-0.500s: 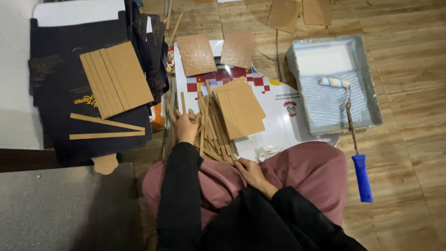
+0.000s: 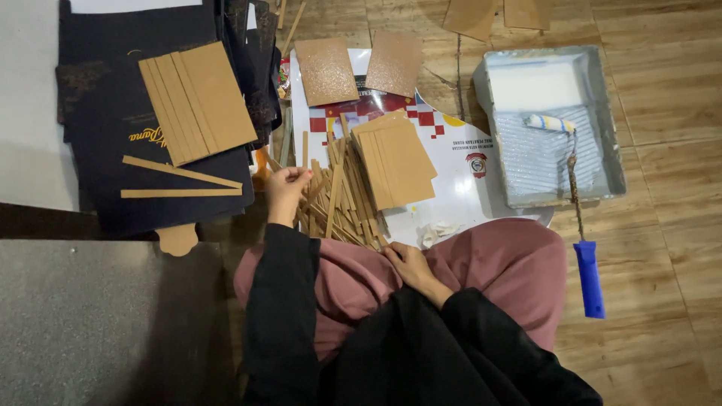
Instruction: A person sits on the floor and prepares cardboard pieces by stacking them and applying glue with a paint roller.
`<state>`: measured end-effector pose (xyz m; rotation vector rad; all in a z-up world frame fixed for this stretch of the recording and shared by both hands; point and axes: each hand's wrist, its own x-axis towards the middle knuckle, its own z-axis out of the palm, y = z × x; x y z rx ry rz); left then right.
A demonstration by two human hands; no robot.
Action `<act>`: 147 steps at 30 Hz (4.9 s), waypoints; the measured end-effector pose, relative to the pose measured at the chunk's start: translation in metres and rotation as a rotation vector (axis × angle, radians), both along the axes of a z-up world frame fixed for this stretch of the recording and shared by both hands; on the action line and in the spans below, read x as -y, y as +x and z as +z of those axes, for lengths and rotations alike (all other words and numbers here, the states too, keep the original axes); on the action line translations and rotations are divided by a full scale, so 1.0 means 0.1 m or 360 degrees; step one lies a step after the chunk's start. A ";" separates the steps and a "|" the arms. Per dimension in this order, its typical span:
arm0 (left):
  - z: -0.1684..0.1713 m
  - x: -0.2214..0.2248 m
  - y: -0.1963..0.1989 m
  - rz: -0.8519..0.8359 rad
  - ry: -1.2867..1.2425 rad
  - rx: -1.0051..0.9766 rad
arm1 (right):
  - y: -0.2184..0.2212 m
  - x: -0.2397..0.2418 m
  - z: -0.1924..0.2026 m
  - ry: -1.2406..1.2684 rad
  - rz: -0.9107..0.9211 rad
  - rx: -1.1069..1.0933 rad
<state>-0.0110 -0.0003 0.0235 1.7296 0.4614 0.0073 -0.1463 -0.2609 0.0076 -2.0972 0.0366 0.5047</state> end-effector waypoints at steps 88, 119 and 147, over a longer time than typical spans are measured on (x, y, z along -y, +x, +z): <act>0.29 0.73 -0.43 -0.0565 0.0248 -0.0154 | 0.67 0.60 0.24 0.0371 -0.1103 0.0318; -0.18 0.69 -0.15 -0.0060 -0.0285 -0.0217 | 1.27 0.62 0.43 0.1024 -0.0872 -0.0053; 0.40 0.43 -0.22 0.0676 0.0165 0.0854 | 1.07 -1.13 -0.26 0.1105 -0.0980 -0.0468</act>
